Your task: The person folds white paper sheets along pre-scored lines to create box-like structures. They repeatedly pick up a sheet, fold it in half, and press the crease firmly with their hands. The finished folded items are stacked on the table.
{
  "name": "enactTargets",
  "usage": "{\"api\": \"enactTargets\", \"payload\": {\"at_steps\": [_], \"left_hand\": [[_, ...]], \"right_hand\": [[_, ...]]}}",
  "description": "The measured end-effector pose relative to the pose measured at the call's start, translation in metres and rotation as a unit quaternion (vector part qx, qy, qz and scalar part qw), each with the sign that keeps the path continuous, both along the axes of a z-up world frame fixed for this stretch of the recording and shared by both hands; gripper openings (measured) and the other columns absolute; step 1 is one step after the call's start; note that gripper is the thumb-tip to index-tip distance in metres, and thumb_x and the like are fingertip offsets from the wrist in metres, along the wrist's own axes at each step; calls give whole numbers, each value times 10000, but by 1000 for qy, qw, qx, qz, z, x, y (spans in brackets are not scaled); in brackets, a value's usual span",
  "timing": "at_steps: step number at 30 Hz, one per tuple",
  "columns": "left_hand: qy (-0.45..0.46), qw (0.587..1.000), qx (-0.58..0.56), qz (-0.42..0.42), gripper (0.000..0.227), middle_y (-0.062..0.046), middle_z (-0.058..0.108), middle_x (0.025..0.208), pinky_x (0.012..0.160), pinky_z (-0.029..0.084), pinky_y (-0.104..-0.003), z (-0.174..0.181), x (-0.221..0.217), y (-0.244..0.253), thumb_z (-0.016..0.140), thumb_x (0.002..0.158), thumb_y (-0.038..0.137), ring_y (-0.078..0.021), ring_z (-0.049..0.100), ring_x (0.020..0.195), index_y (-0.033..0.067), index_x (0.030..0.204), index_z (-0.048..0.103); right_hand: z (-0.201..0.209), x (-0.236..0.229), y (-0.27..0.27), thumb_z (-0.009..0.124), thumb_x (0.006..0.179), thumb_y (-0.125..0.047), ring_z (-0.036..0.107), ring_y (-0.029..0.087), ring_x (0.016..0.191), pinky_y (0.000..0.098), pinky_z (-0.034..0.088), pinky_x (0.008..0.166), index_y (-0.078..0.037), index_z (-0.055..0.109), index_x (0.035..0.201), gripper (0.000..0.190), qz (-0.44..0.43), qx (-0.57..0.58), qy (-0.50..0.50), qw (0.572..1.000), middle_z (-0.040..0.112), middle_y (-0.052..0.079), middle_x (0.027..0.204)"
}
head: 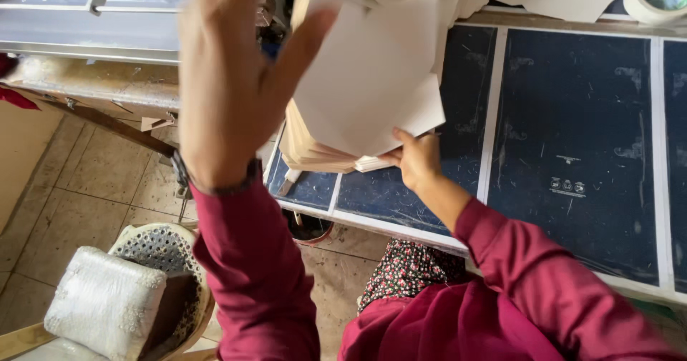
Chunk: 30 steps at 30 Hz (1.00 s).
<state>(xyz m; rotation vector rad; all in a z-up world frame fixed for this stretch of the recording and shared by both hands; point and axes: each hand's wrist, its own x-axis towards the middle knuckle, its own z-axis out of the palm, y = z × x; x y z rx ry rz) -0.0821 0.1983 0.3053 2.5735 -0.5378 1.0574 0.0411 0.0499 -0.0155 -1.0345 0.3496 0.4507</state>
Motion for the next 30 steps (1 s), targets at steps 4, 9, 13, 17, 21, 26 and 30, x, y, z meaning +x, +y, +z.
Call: {"api": "enactTargets", "payload": {"at_steps": [4,9,13,17,21,26,30], "left_hand": [[108,986,-96,82,372,-221,601,1379,967,542,-553,-125,-13,41,616,1083,238,-348,615,1235,0,1357,535],[190,866,-314,340,607,-179,564,1402,1071,451,-575,-259,-30,54,601,1021,604,-405,607,1288,109,1371,619],[66,834,-426,345,404,-139,668,1327,1065,493,-506,-303,-11,56,602,1076,429,-335,669,1234,120,1330,659],[13,864,-354,359,195,-2,787,1153,939,558,-451,-326,7,73,578,1041,196,-287,747,1043,205,1114,759],[48,878,-354,320,205,-34,781,1171,950,556,-422,-333,8,87,654,929,66,-300,740,1048,170,1028,800],[168,910,-194,327,289,-154,636,1374,1003,502,-558,-232,24,61,762,930,175,-429,648,1170,103,1209,757],[163,962,-134,173,383,-160,576,1478,1090,415,-476,-161,119,16,678,1016,316,-342,562,1332,83,1319,666]], "right_hand": [[47,-30,-6,538,907,79,703,525,1005,743,621,606,19,440,1378,484,55,23,-64,996,641,251,1241],[35,-58,8,648,956,-49,729,506,814,627,658,722,148,426,1255,422,5,21,31,999,534,240,1076],[-2,-54,4,712,945,-81,739,467,789,655,660,703,124,455,1186,408,1,-2,-3,1000,530,180,1020],[25,-49,-30,672,1001,-346,749,500,766,555,659,617,136,503,1130,526,202,-12,-14,979,680,398,904],[32,-59,-89,637,1017,-309,795,410,696,506,664,562,83,706,947,405,300,-69,-70,949,763,324,796],[-17,-69,-217,707,944,-135,832,386,772,486,683,690,42,763,1075,228,230,-257,-186,920,812,290,853],[-58,-76,-321,714,975,-165,742,140,793,270,540,741,-78,772,1035,121,33,-549,-407,729,791,23,966]]}}
